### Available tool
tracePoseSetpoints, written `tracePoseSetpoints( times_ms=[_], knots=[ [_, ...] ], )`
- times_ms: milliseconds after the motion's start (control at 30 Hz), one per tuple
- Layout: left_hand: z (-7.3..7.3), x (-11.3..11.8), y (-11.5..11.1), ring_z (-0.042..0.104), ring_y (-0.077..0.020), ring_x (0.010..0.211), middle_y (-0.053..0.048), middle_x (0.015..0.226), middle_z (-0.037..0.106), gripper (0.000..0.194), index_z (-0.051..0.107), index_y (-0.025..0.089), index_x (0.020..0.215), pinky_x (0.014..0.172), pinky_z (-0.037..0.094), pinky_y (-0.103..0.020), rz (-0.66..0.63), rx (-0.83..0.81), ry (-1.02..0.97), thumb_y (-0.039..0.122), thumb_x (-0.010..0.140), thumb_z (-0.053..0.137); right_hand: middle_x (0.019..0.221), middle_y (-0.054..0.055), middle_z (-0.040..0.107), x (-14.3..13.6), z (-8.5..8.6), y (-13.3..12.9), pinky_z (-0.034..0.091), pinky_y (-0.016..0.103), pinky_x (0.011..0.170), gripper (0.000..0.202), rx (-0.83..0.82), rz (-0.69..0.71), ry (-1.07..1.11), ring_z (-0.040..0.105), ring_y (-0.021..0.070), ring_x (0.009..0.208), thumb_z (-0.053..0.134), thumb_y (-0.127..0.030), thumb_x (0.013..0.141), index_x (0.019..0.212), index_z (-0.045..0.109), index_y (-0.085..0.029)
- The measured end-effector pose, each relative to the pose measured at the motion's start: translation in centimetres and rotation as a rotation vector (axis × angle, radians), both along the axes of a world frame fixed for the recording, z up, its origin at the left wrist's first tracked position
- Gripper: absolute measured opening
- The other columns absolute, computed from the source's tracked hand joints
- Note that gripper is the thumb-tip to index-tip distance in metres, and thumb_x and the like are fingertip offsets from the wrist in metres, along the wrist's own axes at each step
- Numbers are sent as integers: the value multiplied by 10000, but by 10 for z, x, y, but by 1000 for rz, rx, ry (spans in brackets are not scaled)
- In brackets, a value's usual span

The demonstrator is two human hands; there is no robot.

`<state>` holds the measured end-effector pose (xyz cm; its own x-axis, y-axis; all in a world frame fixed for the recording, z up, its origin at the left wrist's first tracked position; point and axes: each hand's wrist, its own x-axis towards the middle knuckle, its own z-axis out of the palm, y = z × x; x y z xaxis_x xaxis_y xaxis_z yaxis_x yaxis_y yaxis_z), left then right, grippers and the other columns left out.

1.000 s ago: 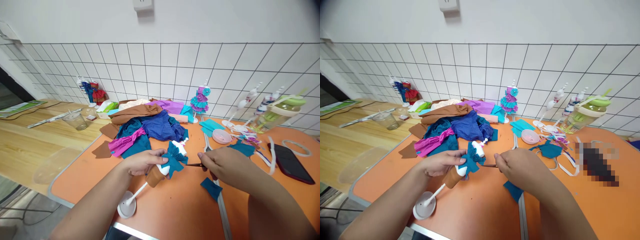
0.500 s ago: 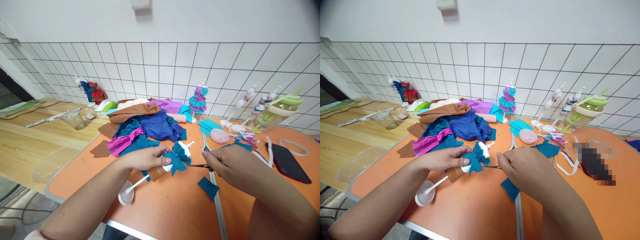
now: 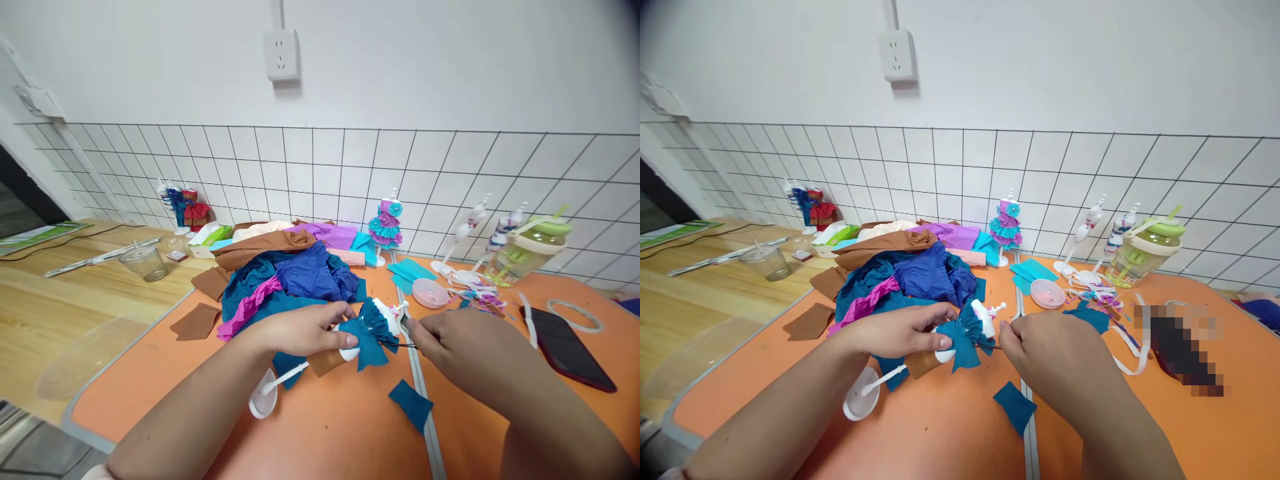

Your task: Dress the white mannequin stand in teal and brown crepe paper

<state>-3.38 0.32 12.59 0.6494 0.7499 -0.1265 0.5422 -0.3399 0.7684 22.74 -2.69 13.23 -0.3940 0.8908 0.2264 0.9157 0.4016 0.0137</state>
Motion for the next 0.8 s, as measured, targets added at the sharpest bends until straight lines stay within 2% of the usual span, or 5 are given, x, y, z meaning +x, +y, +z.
tracePoseSetpoints(
  times_ms=[133,267,467,667,800],
  knots=[
    [2,0,-1,525,-188,899,-35,1016,585,443,526,208,1195,779,419,-266,-27,-28,86,503,865,545,411,4,464,-2,3,-2,83,265,419,509,-26,-51,-49,348,89,347,360,-395,950,502,471,-180],
    [4,-2,-3,525,-187,923,-28,1010,590,477,526,213,1191,817,420,-272,-29,-34,87,552,855,539,447,11,522,-6,8,-3,113,257,412,522,-87,-75,-92,385,96,367,366,-409,946,493,497,-183],
    [5,2,-6,532,-192,929,-40,1050,584,439,525,213,1192,772,410,-258,-31,-40,111,506,865,542,474,30,541,-22,16,-5,181,258,432,576,-224,-200,-65,413,119,409,321,-458,953,477,510,-193],
    [11,5,-8,529,-185,928,-44,1089,572,398,506,212,1196,757,403,-249,-36,-64,137,444,874,545,468,20,514,-26,16,-2,153,270,436,515,-220,-148,-81,338,105,398,361,-400,936,492,518,-191],
    [9,5,-8,530,-184,921,-43,1071,578,392,514,209,1184,767,406,-252,-37,-62,114,446,874,547,466,5,512,-27,16,-2,144,263,422,430,-237,-156,-123,332,99,387,387,-344,907,522,507,-192]
  ],
)
